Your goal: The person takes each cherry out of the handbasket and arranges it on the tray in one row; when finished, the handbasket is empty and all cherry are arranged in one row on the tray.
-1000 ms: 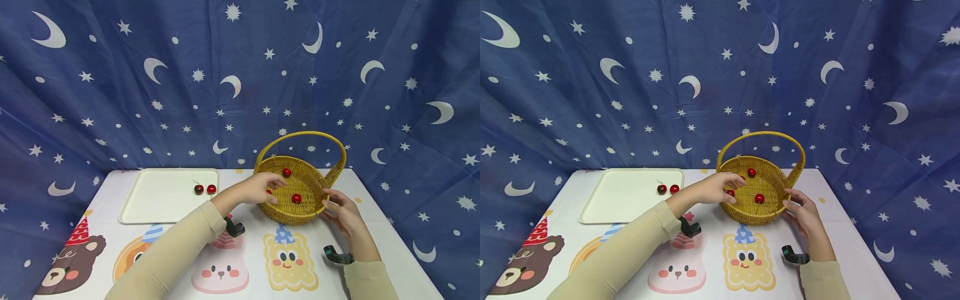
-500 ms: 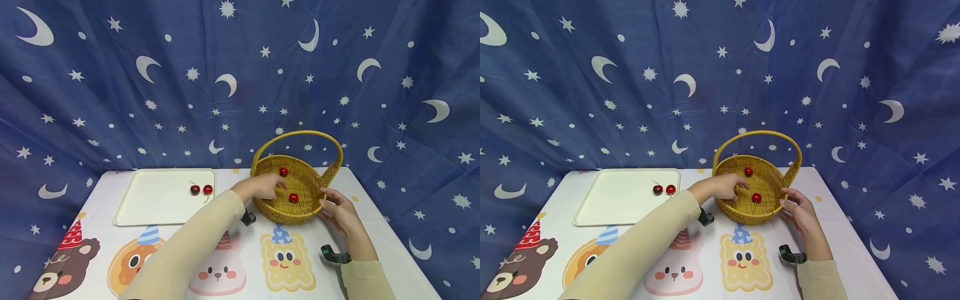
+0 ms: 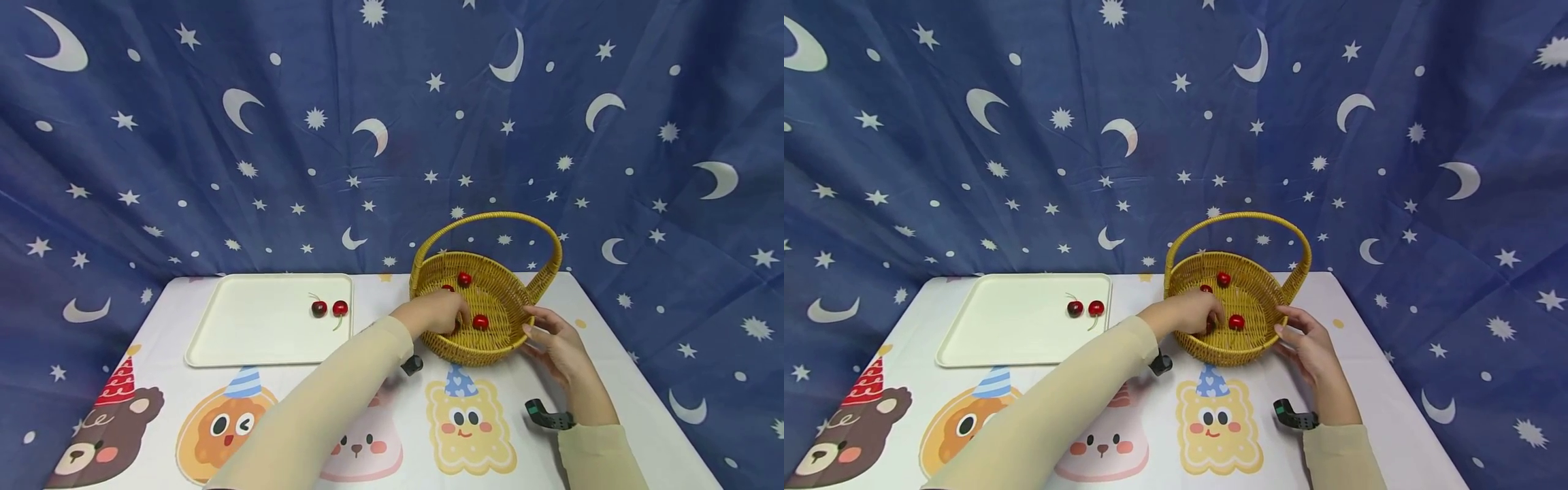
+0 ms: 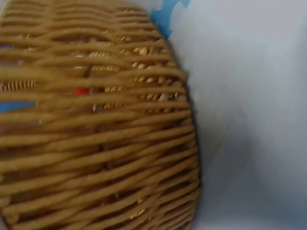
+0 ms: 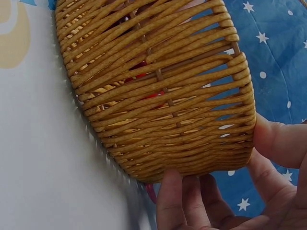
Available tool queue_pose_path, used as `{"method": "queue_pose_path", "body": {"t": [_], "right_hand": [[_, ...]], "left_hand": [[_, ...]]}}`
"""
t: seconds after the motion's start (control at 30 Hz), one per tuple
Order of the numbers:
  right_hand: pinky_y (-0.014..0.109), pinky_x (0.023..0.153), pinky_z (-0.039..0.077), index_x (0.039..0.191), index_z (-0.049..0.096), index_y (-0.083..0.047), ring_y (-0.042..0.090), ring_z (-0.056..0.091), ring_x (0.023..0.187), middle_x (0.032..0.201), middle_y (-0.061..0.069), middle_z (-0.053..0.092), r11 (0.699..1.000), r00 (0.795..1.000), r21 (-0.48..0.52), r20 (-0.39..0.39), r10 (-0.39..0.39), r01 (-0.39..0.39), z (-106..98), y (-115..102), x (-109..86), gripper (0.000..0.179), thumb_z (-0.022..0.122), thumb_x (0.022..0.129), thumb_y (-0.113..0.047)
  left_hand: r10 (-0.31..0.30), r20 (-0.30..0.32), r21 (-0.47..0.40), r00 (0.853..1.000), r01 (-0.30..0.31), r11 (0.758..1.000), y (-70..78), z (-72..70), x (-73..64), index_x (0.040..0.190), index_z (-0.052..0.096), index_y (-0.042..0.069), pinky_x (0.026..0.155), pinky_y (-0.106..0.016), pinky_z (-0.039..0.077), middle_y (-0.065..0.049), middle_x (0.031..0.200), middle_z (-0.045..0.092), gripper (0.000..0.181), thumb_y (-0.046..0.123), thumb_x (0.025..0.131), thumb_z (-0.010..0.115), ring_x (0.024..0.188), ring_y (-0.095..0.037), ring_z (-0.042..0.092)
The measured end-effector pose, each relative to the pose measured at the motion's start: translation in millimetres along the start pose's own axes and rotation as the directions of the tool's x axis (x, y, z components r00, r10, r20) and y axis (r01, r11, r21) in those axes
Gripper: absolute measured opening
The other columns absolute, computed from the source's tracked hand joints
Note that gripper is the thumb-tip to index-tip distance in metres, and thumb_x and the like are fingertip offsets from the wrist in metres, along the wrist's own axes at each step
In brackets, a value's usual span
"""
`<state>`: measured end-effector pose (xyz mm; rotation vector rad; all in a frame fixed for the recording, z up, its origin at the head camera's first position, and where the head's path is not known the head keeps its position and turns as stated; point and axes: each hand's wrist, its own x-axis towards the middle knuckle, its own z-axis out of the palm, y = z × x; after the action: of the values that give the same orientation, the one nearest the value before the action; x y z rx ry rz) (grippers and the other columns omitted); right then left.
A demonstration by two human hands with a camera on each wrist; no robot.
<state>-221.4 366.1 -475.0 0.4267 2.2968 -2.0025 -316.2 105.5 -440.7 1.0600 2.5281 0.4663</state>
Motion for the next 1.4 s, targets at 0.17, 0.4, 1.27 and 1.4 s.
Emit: {"method": "queue_pose_path", "body": {"t": [0.17, 0.4, 1.27, 1.4], "right_hand": [[0.028, 0.092, 0.06, 0.154, 0.054, -0.015, 0.017, 0.052, 0.13, 0.146, 0.004, 0.046, 1.0, 1.0, 0.005, 0.006, -0.015, 0.015, 0.9, 0.1, 0.4, 0.048, 0.066, 0.107, -0.012], [0.029, 0.092, 0.059, 0.155, 0.052, -0.013, 0.019, 0.051, 0.13, 0.147, 0.005, 0.046, 1.0, 1.0, -0.004, 0.002, -0.011, 0.011, 3.5, -1.6, 1.2, 0.05, 0.065, 0.107, -0.011], [0.03, 0.092, 0.06, 0.155, 0.054, -0.017, 0.016, 0.053, 0.127, 0.146, 0.004, 0.046, 1.0, 1.0, 0.004, -0.022, 0.009, -0.009, 1.3, 1.9, 0.4, 0.05, 0.065, 0.107, -0.011], [0.03, 0.093, 0.059, 0.156, 0.053, -0.016, 0.018, 0.052, 0.13, 0.149, 0.006, 0.045, 1.0, 1.0, 0.003, -0.023, 0.013, -0.013, 1.7, 1.6, 0.6, 0.05, 0.065, 0.107, -0.011]], "left_hand": [[0.031, -0.008, -0.056, 0.999, -0.032, 0.998, -1.8, 0.0, -1.5, 0.124, 0.081, 0.018, 0.087, -0.024, 0.054, 0.001, 0.123, 0.077, 0.035, -0.002, 0.096, 0.072, 0.103, -0.011, 0.066], [0.079, -0.107, -0.248, 0.991, -0.104, 0.963, -4.8, -6.6, -7.5, 0.128, 0.079, 0.014, 0.101, -0.027, 0.055, 0.0, 0.124, 0.077, 0.032, 0.004, 0.098, 0.075, 0.118, -0.015, 0.068], [-0.136, -0.392, -0.64, 0.91, -0.164, 0.751, -66.8, -43.0, -151.4, 0.122, 0.079, 0.012, 0.077, -0.031, 0.062, -0.01, 0.123, 0.077, 0.033, 0.0, 0.091, 0.081, 0.098, -0.019, 0.075], [-0.241, -0.413, -0.635, 0.878, -0.089, 0.767, -99.2, -31.6, -172.3, 0.119, 0.081, 0.013, 0.072, -0.029, 0.06, -0.011, 0.119, 0.077, 0.033, 0.002, 0.088, 0.085, 0.087, -0.016, 0.071]]}}
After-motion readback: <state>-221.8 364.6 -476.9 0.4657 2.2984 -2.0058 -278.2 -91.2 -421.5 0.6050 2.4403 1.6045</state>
